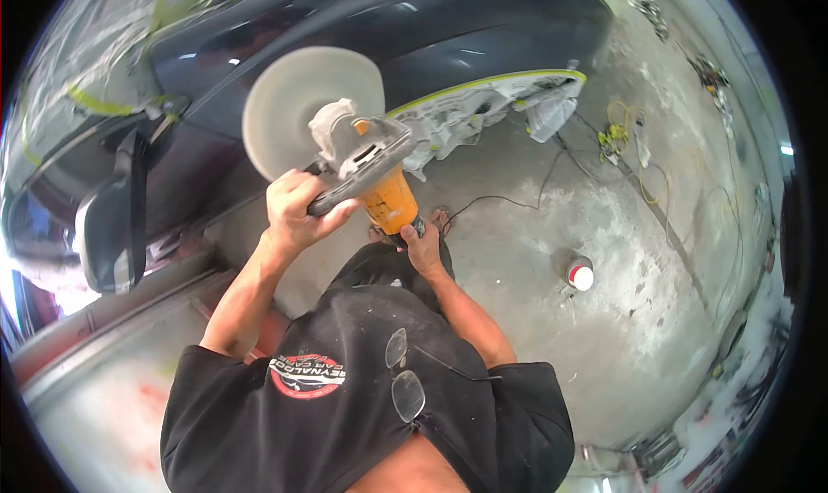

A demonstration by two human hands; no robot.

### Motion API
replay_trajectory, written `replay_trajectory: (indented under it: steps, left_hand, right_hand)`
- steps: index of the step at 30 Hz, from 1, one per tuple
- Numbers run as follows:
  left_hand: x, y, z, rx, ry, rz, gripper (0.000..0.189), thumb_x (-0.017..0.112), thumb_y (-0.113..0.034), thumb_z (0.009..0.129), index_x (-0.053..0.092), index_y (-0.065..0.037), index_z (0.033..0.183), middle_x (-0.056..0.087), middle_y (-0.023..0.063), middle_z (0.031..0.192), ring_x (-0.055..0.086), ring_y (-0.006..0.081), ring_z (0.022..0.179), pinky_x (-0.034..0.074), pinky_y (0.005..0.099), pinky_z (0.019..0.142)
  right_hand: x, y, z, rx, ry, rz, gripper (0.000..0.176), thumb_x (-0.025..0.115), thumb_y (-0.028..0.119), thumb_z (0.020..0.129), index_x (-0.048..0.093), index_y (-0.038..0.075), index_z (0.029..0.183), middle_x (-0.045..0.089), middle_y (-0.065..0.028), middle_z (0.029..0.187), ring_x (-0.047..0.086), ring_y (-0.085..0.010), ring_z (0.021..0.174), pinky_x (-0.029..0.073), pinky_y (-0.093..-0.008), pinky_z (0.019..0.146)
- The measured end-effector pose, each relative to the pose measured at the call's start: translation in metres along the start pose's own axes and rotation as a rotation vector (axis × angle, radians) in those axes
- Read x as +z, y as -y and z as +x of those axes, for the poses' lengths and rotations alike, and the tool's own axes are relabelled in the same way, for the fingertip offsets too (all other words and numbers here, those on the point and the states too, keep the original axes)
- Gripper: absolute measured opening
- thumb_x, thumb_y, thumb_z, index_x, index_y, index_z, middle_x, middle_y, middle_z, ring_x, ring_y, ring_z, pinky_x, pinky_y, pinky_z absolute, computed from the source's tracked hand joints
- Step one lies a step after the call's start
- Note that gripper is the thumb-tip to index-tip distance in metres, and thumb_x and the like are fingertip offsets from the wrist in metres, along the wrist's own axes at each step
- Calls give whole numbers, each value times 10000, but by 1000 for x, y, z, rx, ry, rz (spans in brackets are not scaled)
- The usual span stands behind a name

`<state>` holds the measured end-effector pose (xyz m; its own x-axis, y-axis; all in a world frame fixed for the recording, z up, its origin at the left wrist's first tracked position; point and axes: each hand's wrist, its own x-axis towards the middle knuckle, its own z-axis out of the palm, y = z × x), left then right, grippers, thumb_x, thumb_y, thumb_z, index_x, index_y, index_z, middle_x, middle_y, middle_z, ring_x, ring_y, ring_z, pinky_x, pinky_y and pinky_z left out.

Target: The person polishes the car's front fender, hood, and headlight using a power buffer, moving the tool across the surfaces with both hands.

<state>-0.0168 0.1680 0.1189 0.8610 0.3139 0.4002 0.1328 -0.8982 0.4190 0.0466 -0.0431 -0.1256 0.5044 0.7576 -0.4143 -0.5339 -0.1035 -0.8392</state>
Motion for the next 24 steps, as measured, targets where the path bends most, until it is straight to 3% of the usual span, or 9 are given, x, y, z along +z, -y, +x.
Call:
replay_trajectory:
  steps: [3,5,6,7,11,15,19,21,24]
  left_hand:
    - [32,-4,40,67,-15,-51,395,843,-342,738,587,-55,647,503,67,564,507,245,511,419,368,505]
    - [49,-4,62,117,-54,-38,395,848,-372,729,609,-66,655,545,77,582,562,247,543,461,371,523]
    - [54,-6,72,110,-33,-22,408,847,-392,731,613,-66,655,558,82,584,571,252,545,471,370,529]
    - [56,-8,80,98,-11,4,421,845,-411,732,616,-67,656,570,86,586,580,257,546,480,370,534]
    - [55,-8,91,157,-115,-32,471,843,-463,725,602,-76,608,552,79,531,556,266,486,491,365,531]
    - [32,15,53,167,-106,-20,473,850,-465,710,599,-81,595,536,71,515,553,253,479,478,356,513]
    - [-5,59,-16,231,-136,13,490,857,-500,680,577,-109,585,539,31,507,524,213,437,449,331,512]
    - [-33,73,-50,236,-89,21,446,871,-463,666,602,-112,617,545,22,520,522,195,444,441,329,515]
    - [-73,86,-92,237,-15,89,411,886,-409,638,609,-105,637,554,15,539,531,190,460,422,317,506]
  right_hand:
    - [-10,38,1,-91,-175,113,694,718,564,861,606,-86,1080,646,-89,850,625,-129,661,550,-269,549]
    - [-35,-7,22,-127,-326,-36,657,687,539,901,574,-92,1045,634,-108,868,613,-151,596,559,-286,536]
    - [-39,6,19,-52,-351,-5,659,686,539,902,567,-95,1035,632,-110,863,615,-161,590,556,-286,531]
    - [-38,19,17,24,-365,27,661,685,539,904,560,-98,1025,630,-113,859,618,-171,584,552,-287,527]
    - [-16,45,16,-111,-229,153,687,622,609,915,584,-76,945,615,-81,737,609,-167,545,517,-302,505]
    - [19,12,13,-167,-237,76,685,576,629,933,615,-54,958,623,-69,711,609,-154,547,502,-318,500]
    - [88,-29,4,-214,-245,33,636,638,558,925,612,-69,1026,653,-81,810,620,-149,589,523,-291,516]
    - [121,-105,13,-179,-284,169,626,680,533,903,604,-66,1069,662,-86,882,632,-145,645,541,-286,529]
    - [181,-126,-4,-143,-125,260,671,700,575,869,602,-50,1095,662,-81,861,629,-137,637,537,-283,518]
